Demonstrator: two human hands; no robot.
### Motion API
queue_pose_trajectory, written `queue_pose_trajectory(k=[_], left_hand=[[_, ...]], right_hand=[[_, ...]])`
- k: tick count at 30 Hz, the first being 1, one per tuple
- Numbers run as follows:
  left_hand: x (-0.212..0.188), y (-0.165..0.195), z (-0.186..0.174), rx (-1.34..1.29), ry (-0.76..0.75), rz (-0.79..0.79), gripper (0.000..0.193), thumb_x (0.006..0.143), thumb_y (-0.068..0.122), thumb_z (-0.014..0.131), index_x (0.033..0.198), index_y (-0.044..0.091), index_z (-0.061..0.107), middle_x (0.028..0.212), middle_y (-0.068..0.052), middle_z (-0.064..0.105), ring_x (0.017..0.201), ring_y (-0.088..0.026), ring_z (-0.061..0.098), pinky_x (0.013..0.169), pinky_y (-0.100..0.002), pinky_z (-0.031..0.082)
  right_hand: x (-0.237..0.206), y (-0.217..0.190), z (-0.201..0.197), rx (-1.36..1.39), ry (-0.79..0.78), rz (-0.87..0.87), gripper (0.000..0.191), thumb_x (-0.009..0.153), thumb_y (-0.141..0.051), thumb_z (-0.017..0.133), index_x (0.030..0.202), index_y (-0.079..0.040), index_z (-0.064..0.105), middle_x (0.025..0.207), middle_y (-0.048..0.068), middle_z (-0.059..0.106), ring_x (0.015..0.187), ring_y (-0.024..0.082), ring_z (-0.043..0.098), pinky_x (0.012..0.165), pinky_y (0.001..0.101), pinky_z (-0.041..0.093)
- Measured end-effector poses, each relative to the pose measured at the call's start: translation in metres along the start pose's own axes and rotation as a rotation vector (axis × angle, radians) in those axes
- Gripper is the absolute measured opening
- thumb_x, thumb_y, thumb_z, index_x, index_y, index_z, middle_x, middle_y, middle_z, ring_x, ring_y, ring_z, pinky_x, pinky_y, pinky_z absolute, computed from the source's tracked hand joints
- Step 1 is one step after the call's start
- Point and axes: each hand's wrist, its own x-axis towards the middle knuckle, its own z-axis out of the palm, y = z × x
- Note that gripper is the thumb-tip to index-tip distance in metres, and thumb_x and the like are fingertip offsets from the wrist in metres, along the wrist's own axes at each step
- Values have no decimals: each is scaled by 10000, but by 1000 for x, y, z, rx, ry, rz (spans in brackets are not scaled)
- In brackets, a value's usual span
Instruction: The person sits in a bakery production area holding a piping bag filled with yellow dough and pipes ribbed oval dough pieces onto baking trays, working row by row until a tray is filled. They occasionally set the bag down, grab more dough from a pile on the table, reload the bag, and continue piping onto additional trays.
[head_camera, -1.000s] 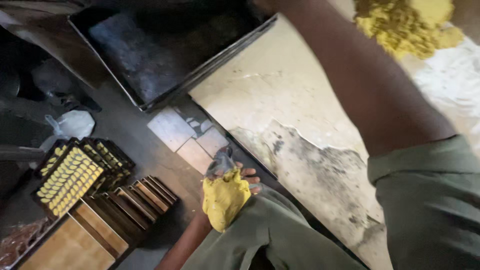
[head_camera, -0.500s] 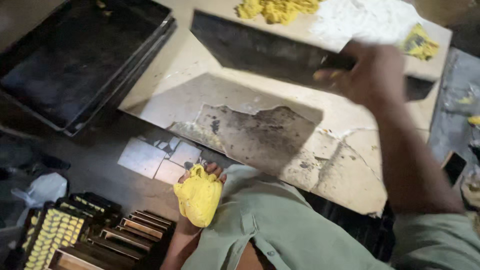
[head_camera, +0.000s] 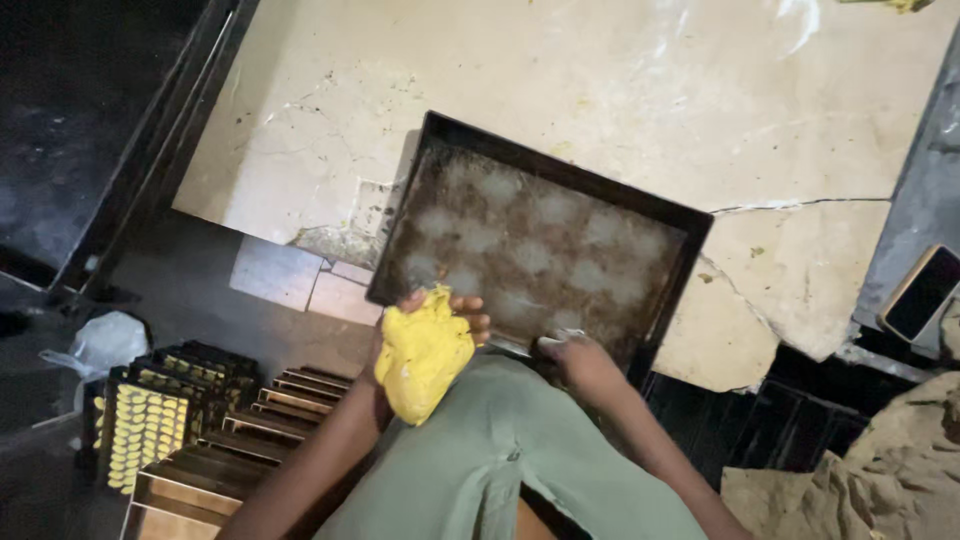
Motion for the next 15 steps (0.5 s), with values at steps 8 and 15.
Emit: queue_pose_trajectory(k=[8, 15], left_hand=[[73, 84, -55, 135, 46, -509, 747, 942, 647, 526, 1230, -32, 648, 1092, -228, 722, 964, -333, 716, 886, -437, 586], [88, 92, -70, -76, -39, -391, 466, 1094, 478, 624, 1266, 45, 644, 972, -149, 715, 786, -282, 686, 714, -442, 585]], right_hand=[[113, -61, -75, 2, -37, 213, 400, 916, -378, 714, 1109, -29, 681, 947, 244, 707, 912, 447, 667, 776, 501, 531], [219, -96, -81, 35, -159, 42, 537, 769, -183, 711, 1281, -27, 665, 839, 240, 682, 784, 440, 666, 715, 530, 515]])
